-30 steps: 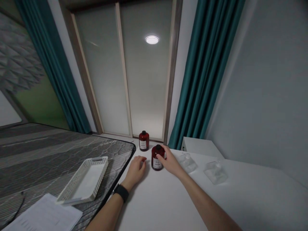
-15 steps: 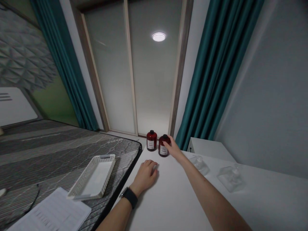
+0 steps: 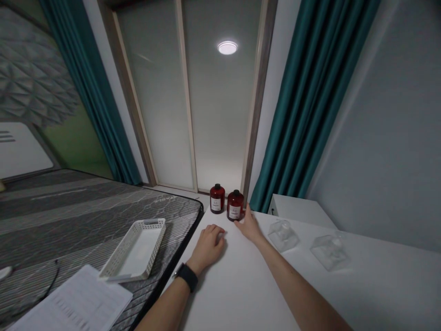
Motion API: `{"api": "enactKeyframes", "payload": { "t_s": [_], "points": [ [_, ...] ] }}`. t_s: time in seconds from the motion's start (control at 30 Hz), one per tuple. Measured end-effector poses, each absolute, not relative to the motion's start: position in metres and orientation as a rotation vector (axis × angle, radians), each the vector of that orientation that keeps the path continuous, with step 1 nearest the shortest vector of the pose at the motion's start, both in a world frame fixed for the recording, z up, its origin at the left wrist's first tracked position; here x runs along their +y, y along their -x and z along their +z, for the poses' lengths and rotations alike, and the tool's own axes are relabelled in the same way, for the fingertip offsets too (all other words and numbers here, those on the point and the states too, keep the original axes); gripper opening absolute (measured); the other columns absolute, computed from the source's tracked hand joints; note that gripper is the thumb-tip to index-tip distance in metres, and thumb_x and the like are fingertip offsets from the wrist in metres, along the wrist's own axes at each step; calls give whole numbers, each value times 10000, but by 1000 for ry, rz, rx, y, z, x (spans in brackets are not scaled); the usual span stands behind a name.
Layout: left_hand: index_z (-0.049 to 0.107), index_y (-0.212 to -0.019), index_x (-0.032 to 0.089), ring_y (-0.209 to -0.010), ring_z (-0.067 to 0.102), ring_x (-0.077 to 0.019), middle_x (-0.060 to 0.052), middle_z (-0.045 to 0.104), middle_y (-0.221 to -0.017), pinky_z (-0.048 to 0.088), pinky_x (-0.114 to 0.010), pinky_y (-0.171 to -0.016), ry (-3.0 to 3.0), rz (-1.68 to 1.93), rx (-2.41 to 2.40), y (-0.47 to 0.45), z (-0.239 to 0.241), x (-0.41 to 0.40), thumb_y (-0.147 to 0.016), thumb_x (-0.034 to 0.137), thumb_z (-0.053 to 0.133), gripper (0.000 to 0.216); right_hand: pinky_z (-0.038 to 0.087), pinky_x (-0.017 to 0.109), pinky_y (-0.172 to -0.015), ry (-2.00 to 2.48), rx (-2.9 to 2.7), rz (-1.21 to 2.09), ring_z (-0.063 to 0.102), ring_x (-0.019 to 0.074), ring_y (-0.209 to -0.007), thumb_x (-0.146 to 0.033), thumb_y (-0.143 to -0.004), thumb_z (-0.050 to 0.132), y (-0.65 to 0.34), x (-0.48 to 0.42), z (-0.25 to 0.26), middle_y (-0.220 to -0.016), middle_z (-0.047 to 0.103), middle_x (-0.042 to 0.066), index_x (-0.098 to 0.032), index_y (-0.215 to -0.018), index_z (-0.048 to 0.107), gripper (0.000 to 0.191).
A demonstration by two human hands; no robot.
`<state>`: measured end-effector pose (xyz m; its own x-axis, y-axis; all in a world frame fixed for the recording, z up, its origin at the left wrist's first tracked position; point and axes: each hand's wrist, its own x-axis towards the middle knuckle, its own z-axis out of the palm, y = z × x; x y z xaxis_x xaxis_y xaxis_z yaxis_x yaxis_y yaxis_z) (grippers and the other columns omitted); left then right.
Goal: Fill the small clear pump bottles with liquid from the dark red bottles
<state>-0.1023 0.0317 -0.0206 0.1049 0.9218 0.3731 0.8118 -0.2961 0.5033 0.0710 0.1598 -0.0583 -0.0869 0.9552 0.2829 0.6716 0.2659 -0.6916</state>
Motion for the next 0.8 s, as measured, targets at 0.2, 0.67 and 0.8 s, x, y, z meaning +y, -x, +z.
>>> {"api": "enactKeyframes", "payload": {
  "t_s": [0.2, 0.67, 0.8],
  "points": [
    [614, -1145, 181, -1068, 611, -255, -88, 674, -1082, 465, -400, -958, -2036, 1076, 1925, 107, -29, 40, -831, 129, 568, 321, 402, 469, -1067, 1586, -1922, 470, 556, 348, -1304, -294, -773, 730, -67, 163, -50, -1378, 608, 194, -146, -1556, 163, 978],
    [447, -1376, 90, -1300, 529, -308, -203, 588, -1355, 392, -389, -1081, -1766, 1076, 2219, 124, -27, 93, -815, 228, 672, 621, 371, 437, -1069, 1591, -2036, 377, 567, 338, -1289, -360, -853, 668, -61, 165, -39, -1360, 617, 228, -91, -1555, 169, 903],
    [428, -1388, 93, -1279, 547, -335, -225, 596, -1344, 418, -394, -1029, -1700, 1047, 2234, 121, -23, 112, -795, 281, 733, 692, 360, 431, -1074, 1597, -2035, 358, 558, 336, -1298, -365, -854, 668, -60, 164, -37, -1356, 620, 225, -92, -1561, 161, 912]
  ]
}}
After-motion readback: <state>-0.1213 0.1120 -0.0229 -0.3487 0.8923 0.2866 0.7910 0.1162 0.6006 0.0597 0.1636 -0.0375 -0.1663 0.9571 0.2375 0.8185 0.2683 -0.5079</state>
